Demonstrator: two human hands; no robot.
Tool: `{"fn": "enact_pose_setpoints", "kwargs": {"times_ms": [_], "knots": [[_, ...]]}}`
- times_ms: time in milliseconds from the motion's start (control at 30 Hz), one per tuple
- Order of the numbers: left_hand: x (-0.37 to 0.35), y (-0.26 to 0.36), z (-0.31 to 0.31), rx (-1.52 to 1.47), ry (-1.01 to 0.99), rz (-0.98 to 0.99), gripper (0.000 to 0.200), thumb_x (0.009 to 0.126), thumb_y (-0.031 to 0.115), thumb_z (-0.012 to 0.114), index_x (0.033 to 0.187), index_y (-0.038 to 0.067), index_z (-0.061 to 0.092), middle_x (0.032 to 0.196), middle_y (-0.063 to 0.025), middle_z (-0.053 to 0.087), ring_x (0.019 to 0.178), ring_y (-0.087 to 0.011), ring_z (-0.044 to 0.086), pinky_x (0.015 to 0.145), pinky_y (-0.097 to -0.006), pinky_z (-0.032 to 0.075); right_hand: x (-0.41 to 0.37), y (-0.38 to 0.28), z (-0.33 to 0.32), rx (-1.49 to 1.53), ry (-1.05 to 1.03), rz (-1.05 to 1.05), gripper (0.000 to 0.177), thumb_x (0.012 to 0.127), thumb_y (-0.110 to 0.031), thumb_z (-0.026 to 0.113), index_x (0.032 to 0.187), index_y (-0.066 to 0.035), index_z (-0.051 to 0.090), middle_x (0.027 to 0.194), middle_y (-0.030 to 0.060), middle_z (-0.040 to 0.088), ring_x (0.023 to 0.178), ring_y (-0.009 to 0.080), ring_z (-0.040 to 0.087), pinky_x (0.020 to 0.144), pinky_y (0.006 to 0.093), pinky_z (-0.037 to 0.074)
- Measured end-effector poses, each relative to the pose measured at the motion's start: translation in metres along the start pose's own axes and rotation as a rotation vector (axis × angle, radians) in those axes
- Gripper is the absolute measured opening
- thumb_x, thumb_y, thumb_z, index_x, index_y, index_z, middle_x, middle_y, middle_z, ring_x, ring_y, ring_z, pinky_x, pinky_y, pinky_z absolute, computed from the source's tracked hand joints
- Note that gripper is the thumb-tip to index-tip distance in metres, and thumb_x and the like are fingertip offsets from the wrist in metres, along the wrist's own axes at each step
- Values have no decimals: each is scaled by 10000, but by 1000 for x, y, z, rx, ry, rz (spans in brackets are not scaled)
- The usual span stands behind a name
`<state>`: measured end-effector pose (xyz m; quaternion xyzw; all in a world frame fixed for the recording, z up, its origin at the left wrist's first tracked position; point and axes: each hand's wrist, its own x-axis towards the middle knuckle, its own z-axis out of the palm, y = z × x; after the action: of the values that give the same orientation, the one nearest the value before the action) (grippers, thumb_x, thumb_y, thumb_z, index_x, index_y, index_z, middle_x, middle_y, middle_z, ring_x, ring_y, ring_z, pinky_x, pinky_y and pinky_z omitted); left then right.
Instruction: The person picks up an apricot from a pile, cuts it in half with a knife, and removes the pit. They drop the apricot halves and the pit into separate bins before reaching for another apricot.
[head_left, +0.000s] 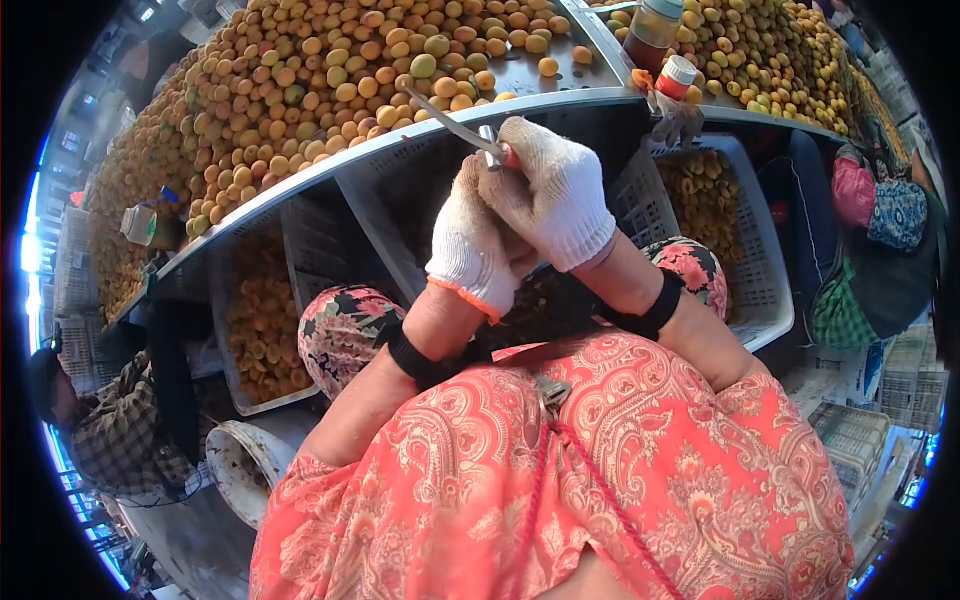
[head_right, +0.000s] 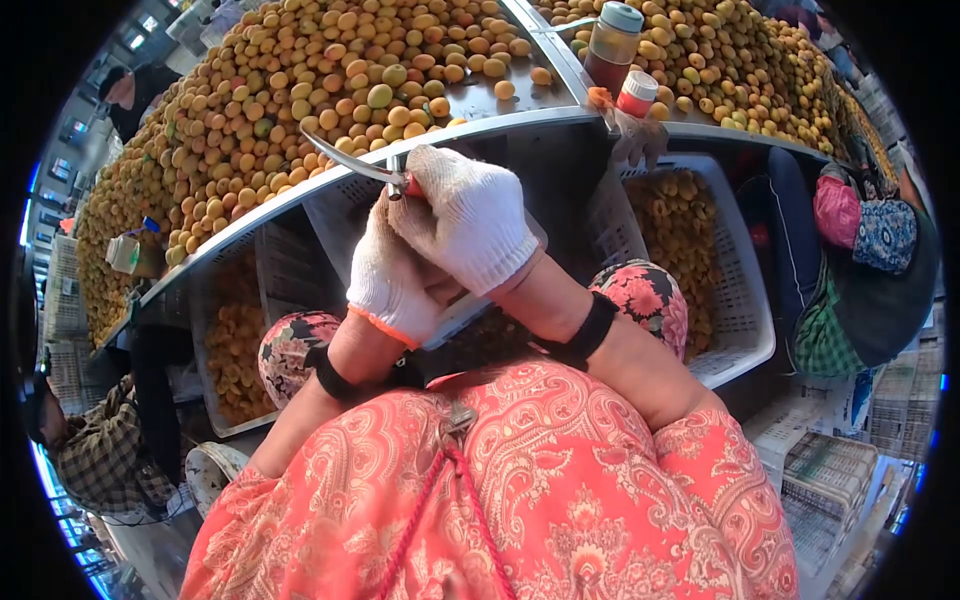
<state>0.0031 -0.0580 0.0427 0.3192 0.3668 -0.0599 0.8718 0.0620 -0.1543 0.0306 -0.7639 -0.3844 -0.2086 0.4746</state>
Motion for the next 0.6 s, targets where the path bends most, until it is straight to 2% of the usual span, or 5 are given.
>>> {"fn": "enact_pose_setpoints", "kwargs": {"times_ms": [100, 167, 267, 367, 600], "knots": [[10, 9, -10, 67, -213, 33, 400, 996, 539, 421, 1009, 188, 611, 582, 44, 422, 400, -99, 319, 392, -253, 200, 0, 11, 3, 501, 76, 295, 164, 919, -178, 665, 853, -40, 606, 709, 56, 615, 603, 194, 605, 555, 299, 477], [26, 16, -23, 27, -382, 124, 453, 1018, 523, 386, 1047, 127, 602, 593, 25, 429, 424, -123, 316, 420, -275, 251, -2, 14, 4, 1030, 213, 535, 224, 1012, -172, 588, 887, 13, 609, 742, -38, 575, 656, 20, 507, 555, 186, 402], [33, 16, -33, -44, -585, 134, 529, 1016, 564, 372, 1150, 100, 587, 730, -25, 536, 551, -143, 448, 519, -307, 379, 1, 1, 2, 859, 266, 550, 208, 1004, -166, 598, 901, 14, 618, 739, -13, 597, 673, 42, 536, 574, 211, 424], [18, 6, -15, -331, -239, 169, 479, 989, 486, 529, 1259, 91, 545, 1051, -96, 619, 765, -172, 574, 627, -329, 488, -6, -2, 11, 356, -82, 303, 187, 981, -172, 643, 963, 13, 658, 748, -3, 615, 716, 79, 571, 619, 264, 472], [21, 17, -49, -152, -713, 47, 493, 976, 402, 546, 1299, 31, 521, 915, -108, 610, 565, -164, 502, 436, -262, 360, 4, -5, -33, 441, 85, 430, 273, 981, -268, 655, 1068, -11, 692, 716, 10, 655, 612, 69, 581, 530, 231, 453]]}}
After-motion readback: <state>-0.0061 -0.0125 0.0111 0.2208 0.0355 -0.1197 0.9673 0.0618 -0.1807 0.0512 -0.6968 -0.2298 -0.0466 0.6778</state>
